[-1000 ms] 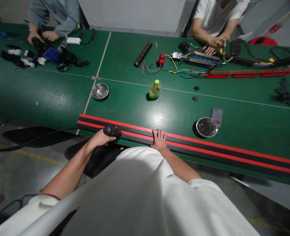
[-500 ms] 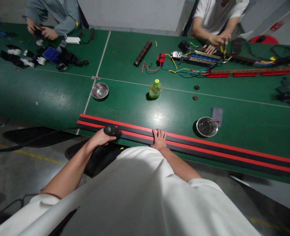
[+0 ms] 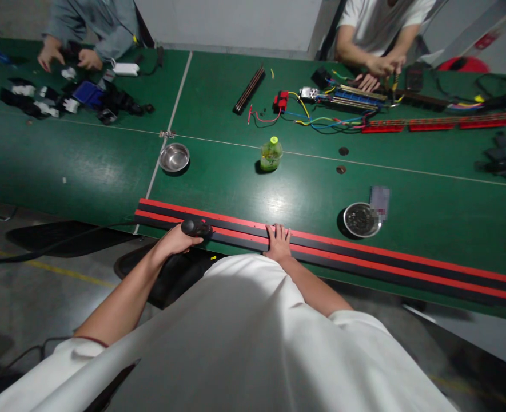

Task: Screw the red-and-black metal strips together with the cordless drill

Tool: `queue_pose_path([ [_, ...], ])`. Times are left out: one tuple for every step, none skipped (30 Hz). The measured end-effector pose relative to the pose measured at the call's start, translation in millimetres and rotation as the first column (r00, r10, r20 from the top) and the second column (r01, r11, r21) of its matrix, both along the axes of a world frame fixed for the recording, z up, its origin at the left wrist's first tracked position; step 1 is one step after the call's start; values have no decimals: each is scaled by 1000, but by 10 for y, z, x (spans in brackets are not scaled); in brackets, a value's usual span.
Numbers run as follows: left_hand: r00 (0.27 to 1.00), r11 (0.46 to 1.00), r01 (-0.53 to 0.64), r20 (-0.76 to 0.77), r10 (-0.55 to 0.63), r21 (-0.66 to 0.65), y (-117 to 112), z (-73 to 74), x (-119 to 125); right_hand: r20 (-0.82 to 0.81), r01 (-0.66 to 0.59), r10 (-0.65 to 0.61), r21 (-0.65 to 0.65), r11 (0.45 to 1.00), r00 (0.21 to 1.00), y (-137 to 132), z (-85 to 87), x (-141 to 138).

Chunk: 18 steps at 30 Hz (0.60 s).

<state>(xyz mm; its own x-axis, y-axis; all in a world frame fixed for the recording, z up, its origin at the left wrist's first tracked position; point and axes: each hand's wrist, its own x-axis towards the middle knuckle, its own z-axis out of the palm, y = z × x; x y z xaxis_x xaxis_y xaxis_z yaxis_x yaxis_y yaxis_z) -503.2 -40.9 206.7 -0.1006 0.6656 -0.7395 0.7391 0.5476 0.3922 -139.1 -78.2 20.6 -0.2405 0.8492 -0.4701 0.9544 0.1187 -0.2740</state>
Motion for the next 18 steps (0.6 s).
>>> queue_pose_path([
  [1000, 1000, -6, 2, 6, 2, -2, 9, 5, -2, 1, -1, 3, 1000, 1000, 0, -2, 0],
  [1000, 1000, -15, 4, 15, 5, -4, 17, 10, -4, 2, -2, 4, 1000, 1000, -1, -3, 1],
  [1000, 1000, -22, 8, 22, 7, -6, 23, 13, -5, 2, -2, 4, 1000, 1000, -1, -3, 1],
  [1000, 1000, -26, 10, 26, 9, -8, 28, 17, -6, 1, -1, 3, 1000, 1000, -1, -4, 1],
  [999, 1000, -30, 12, 30, 10, -10, 31, 19, -6, 2, -2, 1, 1000, 1000, -1, -6, 0],
  [999, 999, -33, 16, 33, 8, -12, 32, 21, -5, 3, -3, -2, 1000, 1000, -1, -9, -1],
  [999, 999, -40, 21, 39, 8, -14, 31, 22, -5, 4, -4, -4, 1000, 1000, -1, -14, -2],
  [998, 999, -49, 28, 49, 8, -16, 26, 21, -5, 5, -5, -7, 1000, 1000, -1, -20, -3],
  [997, 998, -62, 36, 61, 9, -19, 20, 18, -4, 7, -7, -9, 1000, 1000, -1, -27, -3],
  [996, 997, -75, 44, 74, 11, -23, 10, 12, -4, 9, -9, -12, 1000, 1000, -2, -35, -3],
  [995, 996, -88, 52, 88, 13, -27, -1, 4, -4, 10, -10, -13, 1000, 1000, -3, -43, -3],
  [993, 995, -101, 59, 100, 15, -32, -13, -6, -5, 10, -10, -14, 1000, 1000, -4, -51, -2],
  [992, 994, -110, 67, 109, 16, -37, -25, -16, -6, 10, -10, -12, 1000, 1000, -5, -58, -1],
  [991, 993, -115, 71, 114, 18, -42, -36, -26, -9, 9, -9, -8, 1000, 1000, -7, -65, 0],
  [991, 993, -115, 74, 113, 20, -46, -44, -33, -13, 9, -9, -4, 1000, 1000, -8, -70, 1],
  [991, 993, -112, 74, 110, 22, -50, -49, -39, -16, 10, -10, -1, 1000, 1000, -10, -74, 2],
  [992, 994, -108, 73, 106, 26, -52, -51, -41, -19, 11, -11, 2, 1000, 1000, -11, -77, 2],
  [992, 994, -104, 72, 102, 28, -54, -49, -41, -20, 11, -11, 3, 1000, 1000, -13, -80, 3],
])
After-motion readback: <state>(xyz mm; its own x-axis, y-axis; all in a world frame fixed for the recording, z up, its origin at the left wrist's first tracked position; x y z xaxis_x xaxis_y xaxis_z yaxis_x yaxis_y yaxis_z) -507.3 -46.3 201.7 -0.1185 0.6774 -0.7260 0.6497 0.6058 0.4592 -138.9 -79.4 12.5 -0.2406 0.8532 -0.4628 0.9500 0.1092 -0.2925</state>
